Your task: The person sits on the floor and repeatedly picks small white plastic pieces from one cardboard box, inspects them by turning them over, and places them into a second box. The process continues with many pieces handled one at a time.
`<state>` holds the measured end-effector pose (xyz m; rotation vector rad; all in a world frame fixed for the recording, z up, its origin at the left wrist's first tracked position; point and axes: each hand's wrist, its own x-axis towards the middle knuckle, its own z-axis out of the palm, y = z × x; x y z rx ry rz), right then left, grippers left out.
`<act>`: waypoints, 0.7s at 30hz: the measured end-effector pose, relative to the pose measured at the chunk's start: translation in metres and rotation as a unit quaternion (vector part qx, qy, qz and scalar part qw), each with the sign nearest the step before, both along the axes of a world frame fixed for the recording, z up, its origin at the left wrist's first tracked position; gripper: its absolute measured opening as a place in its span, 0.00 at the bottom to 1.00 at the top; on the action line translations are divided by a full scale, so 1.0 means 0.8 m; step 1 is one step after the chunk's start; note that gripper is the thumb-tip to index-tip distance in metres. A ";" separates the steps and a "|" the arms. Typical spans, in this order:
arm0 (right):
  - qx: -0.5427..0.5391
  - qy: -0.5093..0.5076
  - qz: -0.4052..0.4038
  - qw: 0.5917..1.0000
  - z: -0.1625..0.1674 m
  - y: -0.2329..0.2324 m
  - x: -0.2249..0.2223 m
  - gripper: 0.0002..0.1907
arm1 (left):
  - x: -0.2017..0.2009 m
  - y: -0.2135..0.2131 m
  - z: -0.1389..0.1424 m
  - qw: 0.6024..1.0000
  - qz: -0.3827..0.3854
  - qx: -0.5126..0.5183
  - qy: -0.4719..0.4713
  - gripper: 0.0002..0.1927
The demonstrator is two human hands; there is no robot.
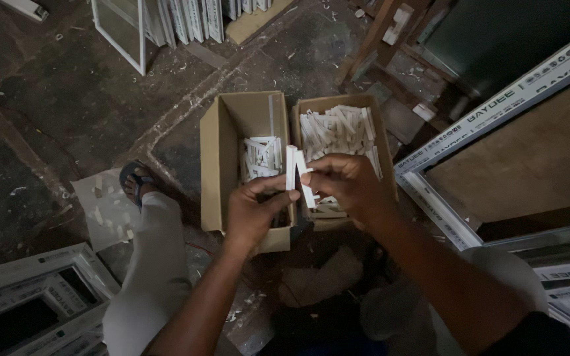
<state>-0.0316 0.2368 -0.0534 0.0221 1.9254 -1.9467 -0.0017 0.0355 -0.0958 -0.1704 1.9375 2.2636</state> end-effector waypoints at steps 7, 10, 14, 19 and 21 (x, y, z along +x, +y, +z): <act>-0.047 0.055 -0.008 0.997 -0.009 -0.002 0.000 0.08 | 0.004 0.002 -0.002 0.999 0.006 -0.036 0.028 0.16; -0.020 0.065 -0.012 0.998 -0.010 -0.003 0.000 0.08 | 0.007 0.003 -0.002 0.997 0.013 -0.051 0.047 0.16; -0.016 0.059 -0.015 0.998 -0.012 0.000 0.000 0.08 | 0.010 0.005 0.000 0.990 0.021 -0.103 0.099 0.17; -0.002 0.055 -0.018 0.998 -0.016 0.000 0.000 0.09 | 0.015 0.004 0.010 0.981 0.002 -0.153 0.116 0.17; 0.010 0.060 -0.018 0.998 -0.022 0.007 -0.001 0.09 | 0.015 0.012 0.007 0.974 0.000 -0.174 0.147 0.18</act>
